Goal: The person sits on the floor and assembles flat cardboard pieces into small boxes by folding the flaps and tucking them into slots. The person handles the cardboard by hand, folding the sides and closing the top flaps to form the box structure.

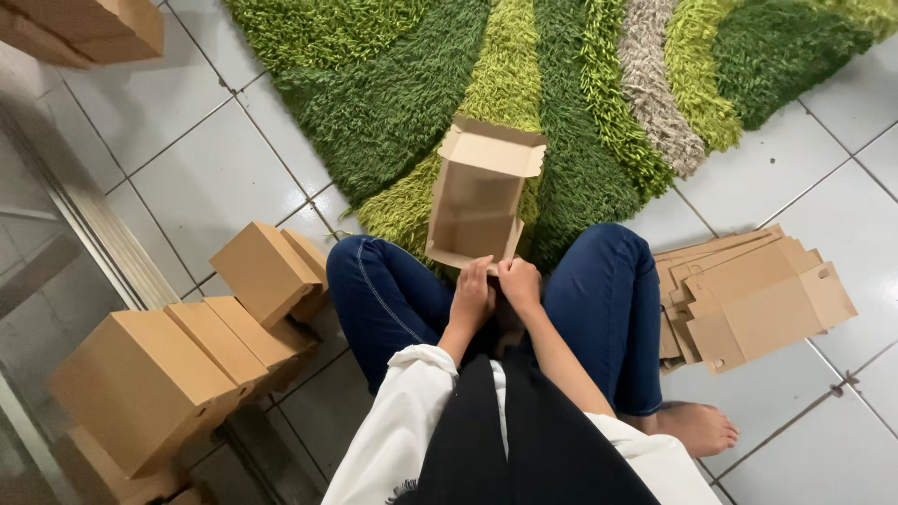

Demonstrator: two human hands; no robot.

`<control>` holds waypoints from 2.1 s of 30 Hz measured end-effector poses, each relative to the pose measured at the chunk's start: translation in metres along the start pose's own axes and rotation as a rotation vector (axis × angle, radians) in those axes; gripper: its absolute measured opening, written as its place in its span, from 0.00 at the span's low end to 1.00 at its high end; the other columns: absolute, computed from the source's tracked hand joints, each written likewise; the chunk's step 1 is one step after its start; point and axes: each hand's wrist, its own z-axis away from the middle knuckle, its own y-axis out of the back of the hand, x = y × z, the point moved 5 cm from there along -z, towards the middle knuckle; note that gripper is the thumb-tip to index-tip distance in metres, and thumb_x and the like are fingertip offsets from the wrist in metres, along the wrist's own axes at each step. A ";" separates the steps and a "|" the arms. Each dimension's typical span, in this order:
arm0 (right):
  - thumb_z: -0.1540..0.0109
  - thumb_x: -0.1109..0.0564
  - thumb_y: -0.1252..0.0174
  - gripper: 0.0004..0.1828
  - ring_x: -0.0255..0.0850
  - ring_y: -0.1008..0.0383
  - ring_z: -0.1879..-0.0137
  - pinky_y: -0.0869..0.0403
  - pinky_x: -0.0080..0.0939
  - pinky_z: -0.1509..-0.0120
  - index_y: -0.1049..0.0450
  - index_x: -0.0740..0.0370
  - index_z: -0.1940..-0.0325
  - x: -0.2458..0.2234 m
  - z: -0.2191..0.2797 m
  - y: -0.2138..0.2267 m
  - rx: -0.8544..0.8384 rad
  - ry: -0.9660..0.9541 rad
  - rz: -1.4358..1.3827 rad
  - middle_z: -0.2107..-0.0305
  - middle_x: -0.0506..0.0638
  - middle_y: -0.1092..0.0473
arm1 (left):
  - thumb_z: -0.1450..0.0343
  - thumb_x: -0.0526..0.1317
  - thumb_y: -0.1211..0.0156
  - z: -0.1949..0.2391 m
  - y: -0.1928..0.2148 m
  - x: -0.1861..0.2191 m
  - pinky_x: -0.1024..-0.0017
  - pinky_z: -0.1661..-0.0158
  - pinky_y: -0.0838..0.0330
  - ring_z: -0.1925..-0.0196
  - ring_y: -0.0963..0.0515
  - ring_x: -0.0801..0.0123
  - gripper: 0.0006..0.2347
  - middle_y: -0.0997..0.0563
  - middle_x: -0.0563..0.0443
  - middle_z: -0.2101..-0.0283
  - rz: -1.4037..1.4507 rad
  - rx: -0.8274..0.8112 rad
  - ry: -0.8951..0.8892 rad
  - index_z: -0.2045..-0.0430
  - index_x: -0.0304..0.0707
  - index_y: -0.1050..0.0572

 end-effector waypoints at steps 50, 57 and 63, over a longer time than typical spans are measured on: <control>0.46 0.52 0.52 0.07 0.35 0.33 0.59 0.46 0.49 0.43 0.32 0.37 0.68 0.010 -0.004 -0.033 0.204 0.391 0.377 0.75 0.36 0.35 | 0.26 0.49 0.47 -0.064 0.031 -0.094 0.62 0.45 0.40 0.42 0.32 0.57 0.20 0.30 0.38 0.45 1.020 0.040 0.542 0.46 0.35 0.35; 0.45 0.52 0.52 0.07 0.35 0.35 0.57 0.48 0.52 0.41 0.33 0.36 0.65 0.011 -0.002 -0.037 0.186 0.458 0.487 0.73 0.37 0.36 | 0.32 0.46 0.36 -0.058 0.017 -0.093 0.55 0.42 0.37 0.38 0.35 0.50 0.23 0.37 0.44 0.43 0.843 -0.232 0.515 0.44 0.46 0.34; 0.43 0.51 0.52 0.06 0.37 0.34 0.56 0.48 0.55 0.41 0.32 0.37 0.64 0.018 -0.008 -0.045 0.114 0.464 0.514 0.70 0.39 0.35 | 0.30 0.37 0.50 -0.060 0.034 -0.078 0.51 0.42 0.38 0.38 0.36 0.43 0.19 0.40 0.34 0.40 0.964 -0.189 0.638 0.44 0.33 0.36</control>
